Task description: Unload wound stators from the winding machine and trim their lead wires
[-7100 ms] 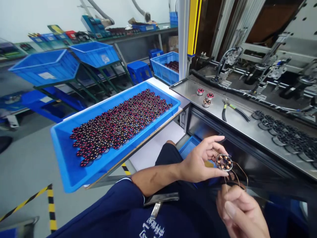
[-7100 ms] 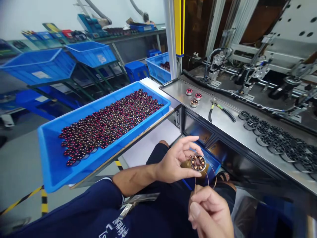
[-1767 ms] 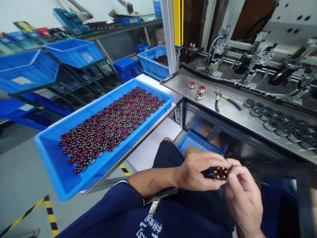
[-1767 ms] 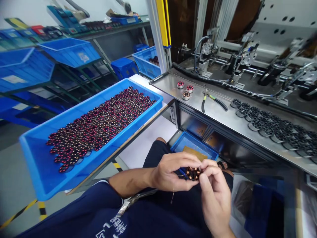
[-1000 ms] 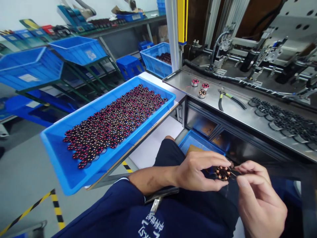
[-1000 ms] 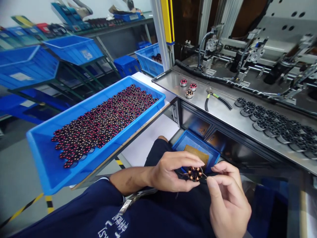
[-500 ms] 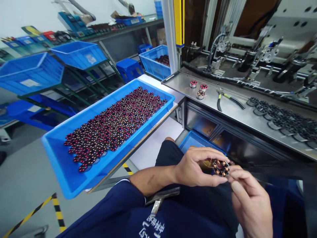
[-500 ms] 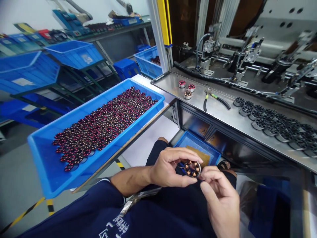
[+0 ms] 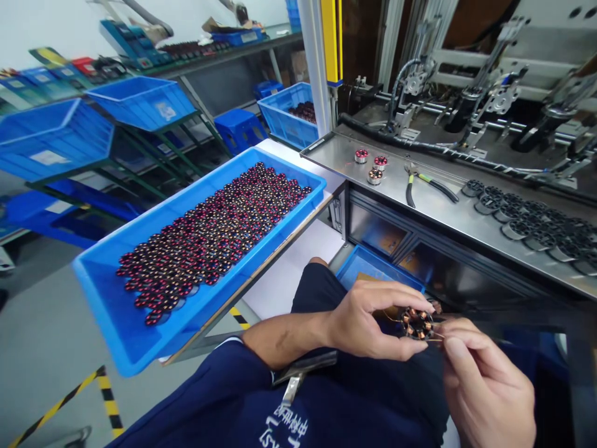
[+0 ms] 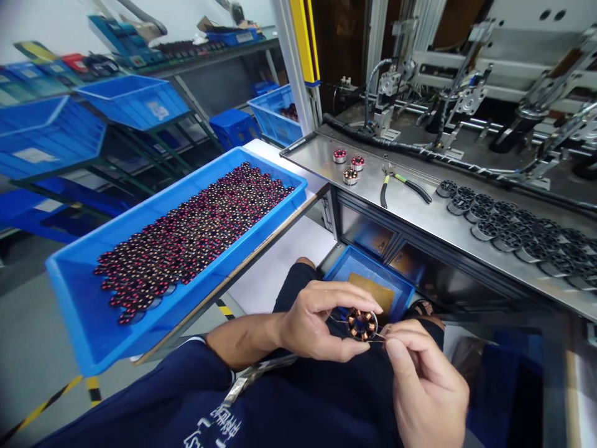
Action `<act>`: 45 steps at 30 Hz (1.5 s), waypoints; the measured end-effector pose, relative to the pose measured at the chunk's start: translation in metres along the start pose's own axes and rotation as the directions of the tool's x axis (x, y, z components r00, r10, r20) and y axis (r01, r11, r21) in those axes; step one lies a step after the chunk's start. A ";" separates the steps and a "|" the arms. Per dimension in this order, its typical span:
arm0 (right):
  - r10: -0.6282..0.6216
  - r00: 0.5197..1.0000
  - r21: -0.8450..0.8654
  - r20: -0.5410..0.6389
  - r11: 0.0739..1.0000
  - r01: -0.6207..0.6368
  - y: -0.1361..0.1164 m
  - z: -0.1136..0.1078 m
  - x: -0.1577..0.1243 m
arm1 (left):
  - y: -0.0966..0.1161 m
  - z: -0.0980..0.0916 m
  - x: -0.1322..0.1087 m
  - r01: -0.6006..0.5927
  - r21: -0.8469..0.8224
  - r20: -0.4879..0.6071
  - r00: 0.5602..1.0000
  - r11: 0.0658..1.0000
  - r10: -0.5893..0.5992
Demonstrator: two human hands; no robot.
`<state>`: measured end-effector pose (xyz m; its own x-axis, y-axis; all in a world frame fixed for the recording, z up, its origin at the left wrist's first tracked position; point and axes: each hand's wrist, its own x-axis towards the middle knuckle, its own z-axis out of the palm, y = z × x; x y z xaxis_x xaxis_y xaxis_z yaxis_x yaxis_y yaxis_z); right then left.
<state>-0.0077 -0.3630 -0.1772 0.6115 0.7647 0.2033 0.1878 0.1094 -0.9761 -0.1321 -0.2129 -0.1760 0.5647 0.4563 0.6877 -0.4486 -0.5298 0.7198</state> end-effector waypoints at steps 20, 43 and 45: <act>-0.470 0.880 -0.220 0.066 0.853 0.472 -0.014 0.015 0.000 | 0.005 0.007 -0.003 0.048 0.023 -0.058 0.997 0.999 -0.046; -0.515 0.738 -0.137 0.435 0.772 0.620 -0.031 -0.009 0.051 | 0.017 0.000 0.009 0.673 -0.555 0.394 0.731 0.489 -0.558; -0.510 0.783 -0.184 0.357 0.783 0.594 -0.031 -0.007 0.046 | 0.018 0.000 0.010 0.696 -0.567 0.413 0.703 0.440 -0.580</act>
<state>0.0201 -0.3352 -0.1367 0.1088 0.7696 0.6292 0.6518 0.4227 -0.6297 -0.1342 -0.2179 -0.1564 0.9426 0.3328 0.0270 -0.1973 0.4900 0.8491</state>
